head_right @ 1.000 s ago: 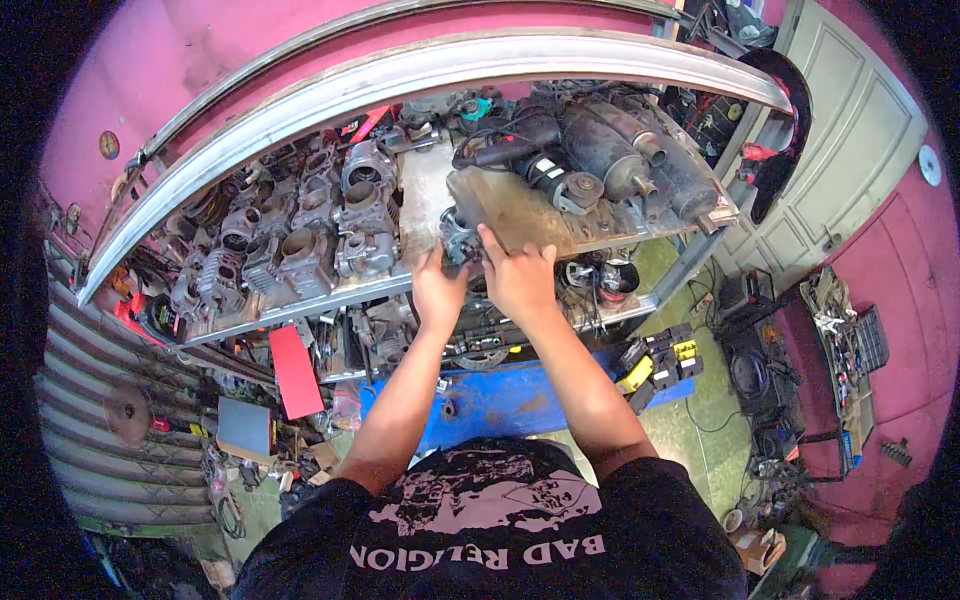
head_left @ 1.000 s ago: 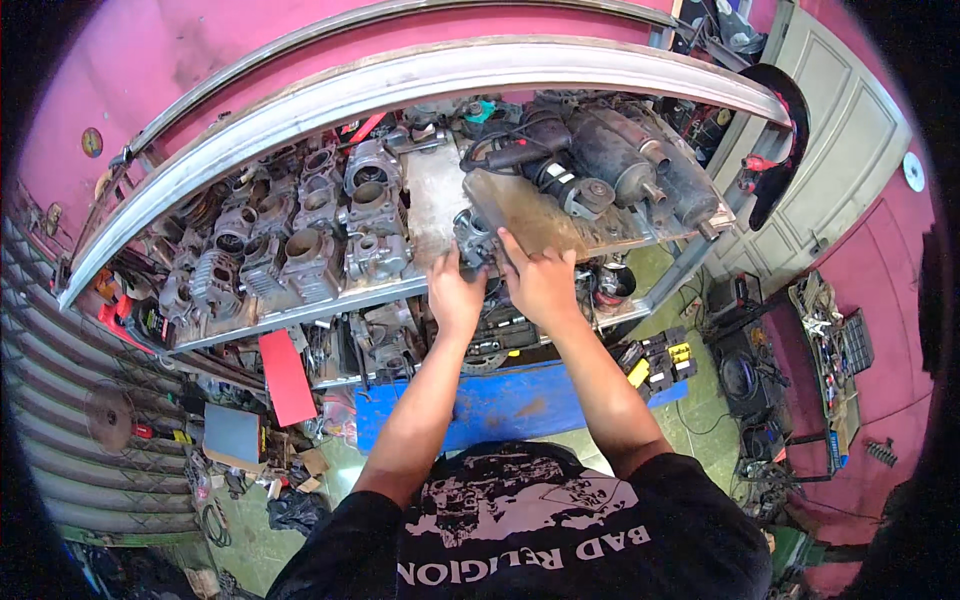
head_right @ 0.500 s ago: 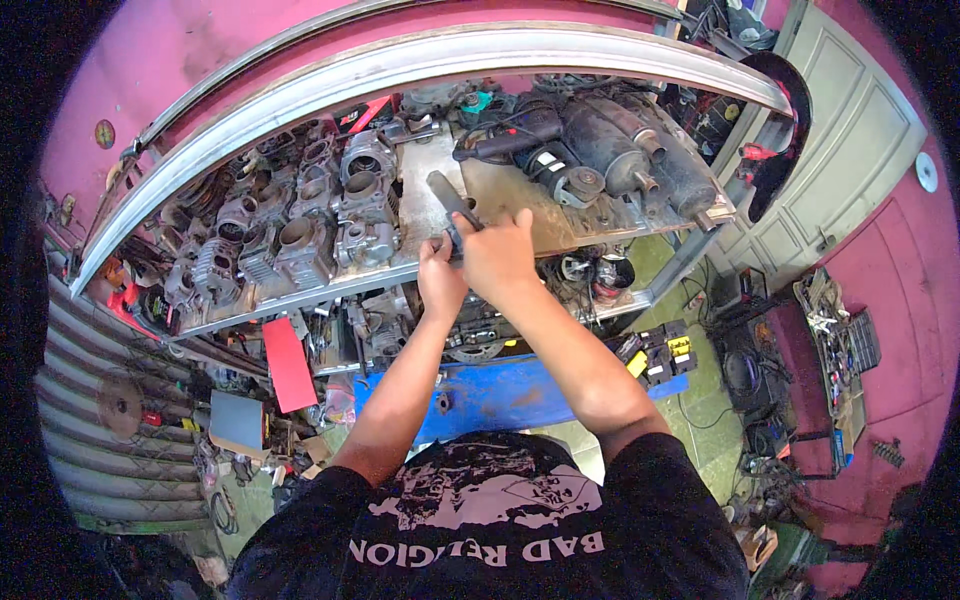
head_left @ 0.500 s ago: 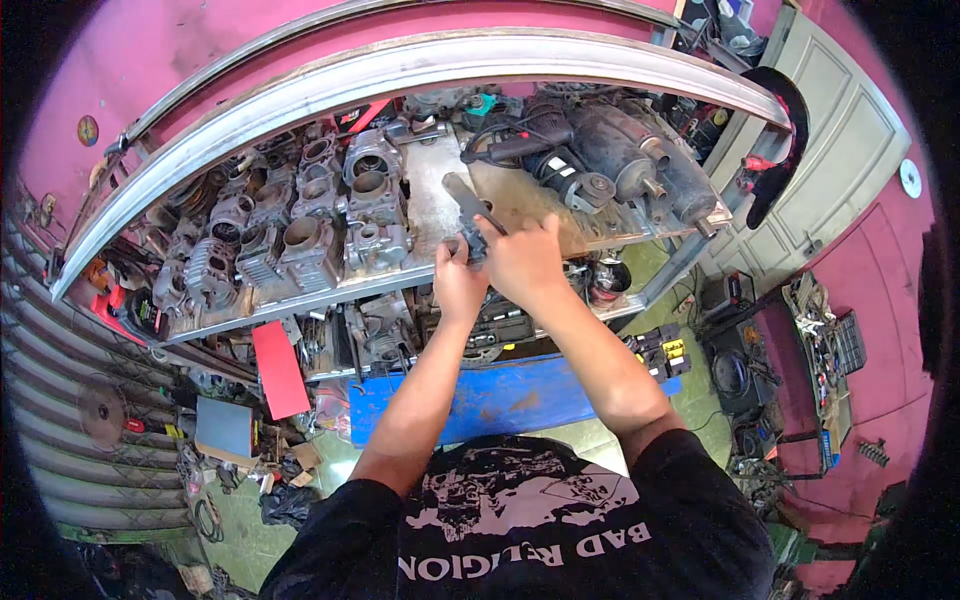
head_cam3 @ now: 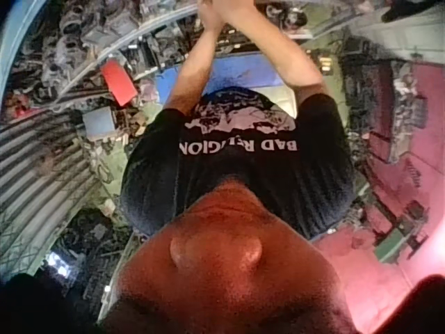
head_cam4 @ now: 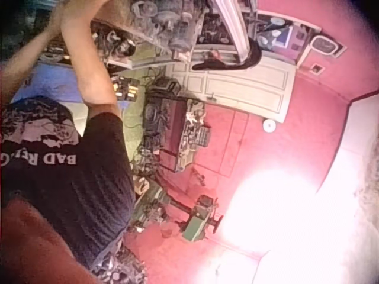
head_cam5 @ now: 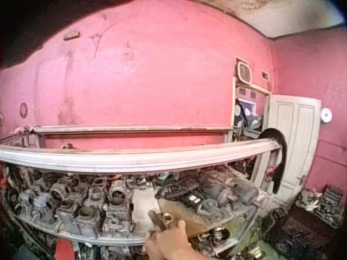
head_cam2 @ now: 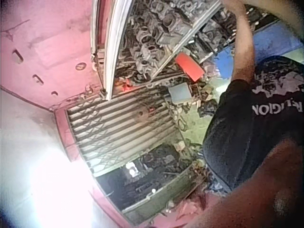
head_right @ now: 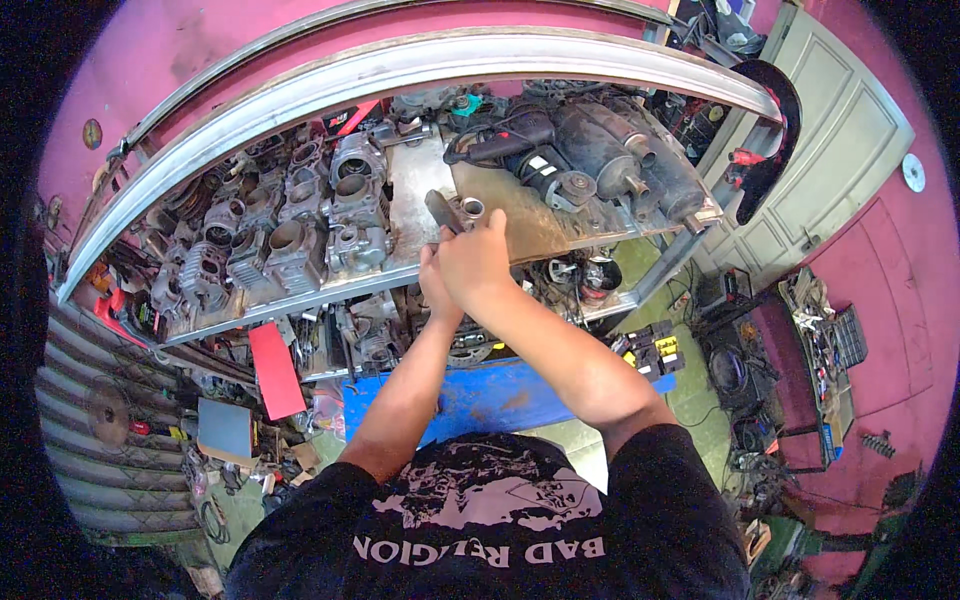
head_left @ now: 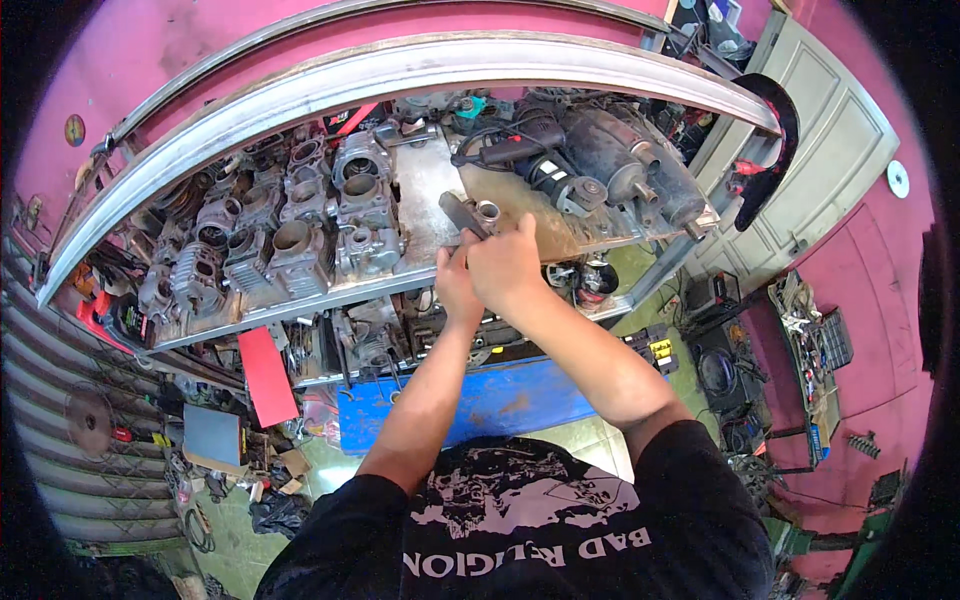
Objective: The person picks up various metal engine components, such as cylinder heads and casings, from a blue workbench. They place each item onto a metal shelf above, arranging them in a row among other similar parts. The person handles the objects one at a time, rotating them to fit them into the available space on the shelf.
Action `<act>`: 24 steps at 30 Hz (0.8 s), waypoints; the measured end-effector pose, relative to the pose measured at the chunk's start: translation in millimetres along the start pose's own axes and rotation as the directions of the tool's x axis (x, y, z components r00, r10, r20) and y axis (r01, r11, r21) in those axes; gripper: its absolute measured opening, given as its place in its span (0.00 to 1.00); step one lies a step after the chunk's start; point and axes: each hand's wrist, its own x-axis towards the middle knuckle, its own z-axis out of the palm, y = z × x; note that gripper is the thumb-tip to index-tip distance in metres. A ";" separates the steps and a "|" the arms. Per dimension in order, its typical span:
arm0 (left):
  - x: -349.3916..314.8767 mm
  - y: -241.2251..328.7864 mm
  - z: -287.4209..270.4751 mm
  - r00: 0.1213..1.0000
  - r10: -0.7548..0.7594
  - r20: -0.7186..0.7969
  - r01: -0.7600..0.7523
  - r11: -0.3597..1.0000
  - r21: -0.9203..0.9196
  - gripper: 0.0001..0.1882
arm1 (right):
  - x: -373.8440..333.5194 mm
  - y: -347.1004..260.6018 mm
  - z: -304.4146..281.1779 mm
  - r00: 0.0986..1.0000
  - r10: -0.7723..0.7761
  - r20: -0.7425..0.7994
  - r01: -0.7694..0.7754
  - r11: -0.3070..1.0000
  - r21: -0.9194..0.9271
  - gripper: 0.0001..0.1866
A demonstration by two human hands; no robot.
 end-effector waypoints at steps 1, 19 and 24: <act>1.1 5.2 -1.6 1.000 0.026 -0.002 -0.026 0.997 -0.069 0.16 | 8.5 -1.1 -2.5 0.998 0.003 0.061 -0.002 1.000 -0.012 0.22; 1.2 -4.1 2.0 0.998 0.020 -0.054 -0.022 0.999 -0.029 0.17 | 1.5 2.5 16.2 0.997 0.066 -0.036 -0.063 0.995 0.072 0.27; 7.4 6.6 -8.2 0.997 -0.060 -0.048 0.060 0.998 0.013 0.20 | -60.1 15.8 10.8 0.980 0.044 -0.194 -0.019 0.992 0.128 0.26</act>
